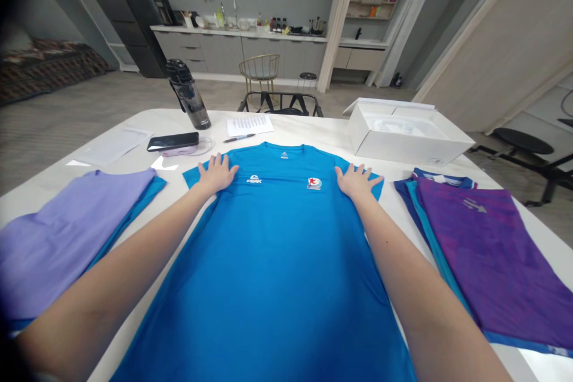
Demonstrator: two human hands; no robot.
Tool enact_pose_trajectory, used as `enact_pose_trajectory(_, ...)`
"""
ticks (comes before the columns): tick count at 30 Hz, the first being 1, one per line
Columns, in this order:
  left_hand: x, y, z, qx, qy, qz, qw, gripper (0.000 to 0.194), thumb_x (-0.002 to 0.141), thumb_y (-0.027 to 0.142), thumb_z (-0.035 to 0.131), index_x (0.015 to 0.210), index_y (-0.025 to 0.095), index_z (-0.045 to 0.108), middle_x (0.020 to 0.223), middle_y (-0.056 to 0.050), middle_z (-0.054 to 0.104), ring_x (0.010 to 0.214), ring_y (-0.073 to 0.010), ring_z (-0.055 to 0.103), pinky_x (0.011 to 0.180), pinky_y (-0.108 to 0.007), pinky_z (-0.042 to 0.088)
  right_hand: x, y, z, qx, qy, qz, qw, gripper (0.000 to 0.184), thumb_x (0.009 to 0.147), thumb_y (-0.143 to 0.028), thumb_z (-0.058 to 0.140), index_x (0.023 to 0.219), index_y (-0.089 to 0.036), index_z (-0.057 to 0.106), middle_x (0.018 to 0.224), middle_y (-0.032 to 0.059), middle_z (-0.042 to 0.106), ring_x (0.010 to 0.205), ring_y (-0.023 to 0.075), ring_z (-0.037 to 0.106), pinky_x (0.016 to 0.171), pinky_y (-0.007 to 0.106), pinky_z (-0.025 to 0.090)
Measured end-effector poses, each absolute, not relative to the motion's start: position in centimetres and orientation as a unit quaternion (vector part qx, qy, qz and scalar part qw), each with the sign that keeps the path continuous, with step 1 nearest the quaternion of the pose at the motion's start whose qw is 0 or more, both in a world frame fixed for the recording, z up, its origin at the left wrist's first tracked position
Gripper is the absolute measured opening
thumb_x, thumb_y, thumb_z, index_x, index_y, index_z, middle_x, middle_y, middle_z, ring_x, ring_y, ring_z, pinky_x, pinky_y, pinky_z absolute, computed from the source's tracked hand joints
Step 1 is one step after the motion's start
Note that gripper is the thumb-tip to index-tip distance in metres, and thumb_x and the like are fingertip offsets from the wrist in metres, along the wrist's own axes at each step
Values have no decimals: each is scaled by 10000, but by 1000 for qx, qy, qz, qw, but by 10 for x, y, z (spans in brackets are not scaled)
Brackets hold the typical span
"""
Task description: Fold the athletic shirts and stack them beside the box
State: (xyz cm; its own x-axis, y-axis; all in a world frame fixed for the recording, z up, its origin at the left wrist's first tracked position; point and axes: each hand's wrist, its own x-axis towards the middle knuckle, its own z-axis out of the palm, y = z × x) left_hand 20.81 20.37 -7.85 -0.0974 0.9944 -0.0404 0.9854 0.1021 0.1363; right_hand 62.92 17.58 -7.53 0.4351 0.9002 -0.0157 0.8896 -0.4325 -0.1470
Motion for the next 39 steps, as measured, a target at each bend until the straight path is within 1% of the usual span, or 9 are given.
enact_pose_trajectory(4, 230, 228, -70, 739, 669, 83, 2, 565, 1029, 362, 291, 1530, 132, 413, 1573, -225, 426, 1427, -376, 414, 1138, -583, 338, 603, 205, -70, -744, -664, 13, 69, 635, 1051, -558, 259, 1581, -233, 388, 1686, 152, 258, 1540, 370, 216, 1173, 727, 164)
enact_pose_trajectory(7, 245, 255, -65, 736, 668, 103, -22, 475, 1012, 308, 371, 1418, 112, 520, 1403, -241, 561, 1312, -383, 507, 1061, -536, 409, 588, 231, -67, -748, -657, 16, 90, 560, 1050, -450, 325, 1518, -183, 477, 1588, 201, 406, 1439, 368, 388, 1114, 631, 366)
enact_pose_trajectory(10, 251, 283, -66, 742, 664, 96, -23, 426, 1002, 317, 433, 1339, 100, 578, 1342, -232, 605, 1267, -370, 549, 1040, -490, 441, 586, 253, -66, -772, -628, -11, 95, 509, 1025, -418, 397, 1410, -141, 580, 1435, 239, 526, 1316, 385, 506, 1030, 578, 451)
enact_pose_trajectory(16, 255, 316, -75, 753, 656, 50, 21, 395, 1038, 339, 359, 1233, 127, 630, 1186, -216, 692, 1111, -355, 669, 917, -463, 525, 596, 280, -77, -802, -593, 35, 70, 429, 1021, -434, 408, 1236, -151, 647, 1204, 222, 676, 1121, 356, 652, 916, 485, 514)
enact_pose_trajectory(23, 267, 341, -80, 703, 707, 77, -18, 379, 1008, 139, 287, 1267, 124, 564, 1127, -210, 712, 1095, -325, 695, 900, -422, 541, 597, 316, -86, -793, -605, 16, 75, 333, 1047, -389, 396, 1236, -205, 598, 1109, 183, 717, 1041, 332, 675, 847, 422, 485)
enact_pose_trajectory(28, 272, 343, -82, 681, 720, 129, -28, 389, 1042, 190, 254, 1309, 144, 534, 1134, -199, 711, 1091, -322, 694, 919, -429, 526, 591, 333, -88, -764, -629, 12, 143, 340, 1057, -378, 352, 1228, -222, 601, 1069, 148, 738, 1066, 339, 648, 937, 488, 451)
enact_pose_trajectory(33, 271, 308, -84, 726, 668, 162, -15, 447, 1053, 350, 342, 1430, 163, 495, 1332, -183, 654, 1249, -331, 612, 1044, -472, 473, 579, 298, -87, -721, -661, 4, 209, 469, 1051, -497, 320, 1412, -275, 521, 1481, 130, 554, 1329, 337, 506, 1064, 598, 408)
enact_pose_trajectory(36, 252, 283, -88, 713, 679, 171, 19, 560, 1056, 425, 315, 1549, 173, 398, 1585, -177, 446, 1437, -342, 450, 1157, -531, 382, 584, 263, -87, -780, -596, 26, 186, 616, 1040, -601, 220, 1534, -293, 420, 1672, 99, 308, 1497, 373, 295, 1122, 716, 298)
enact_pose_trajectory(39, 225, 263, -94, 667, 723, 172, 56, 630, 1054, 467, 263, 1606, 170, 318, 1691, -174, 242, 1544, -363, 270, 1207, -597, 291, 600, 233, -87, -843, -510, 61, 162, 744, 1012, -669, 146, 1615, -264, 304, 1718, 97, 178, 1545, 415, 169, 1132, 776, 223)
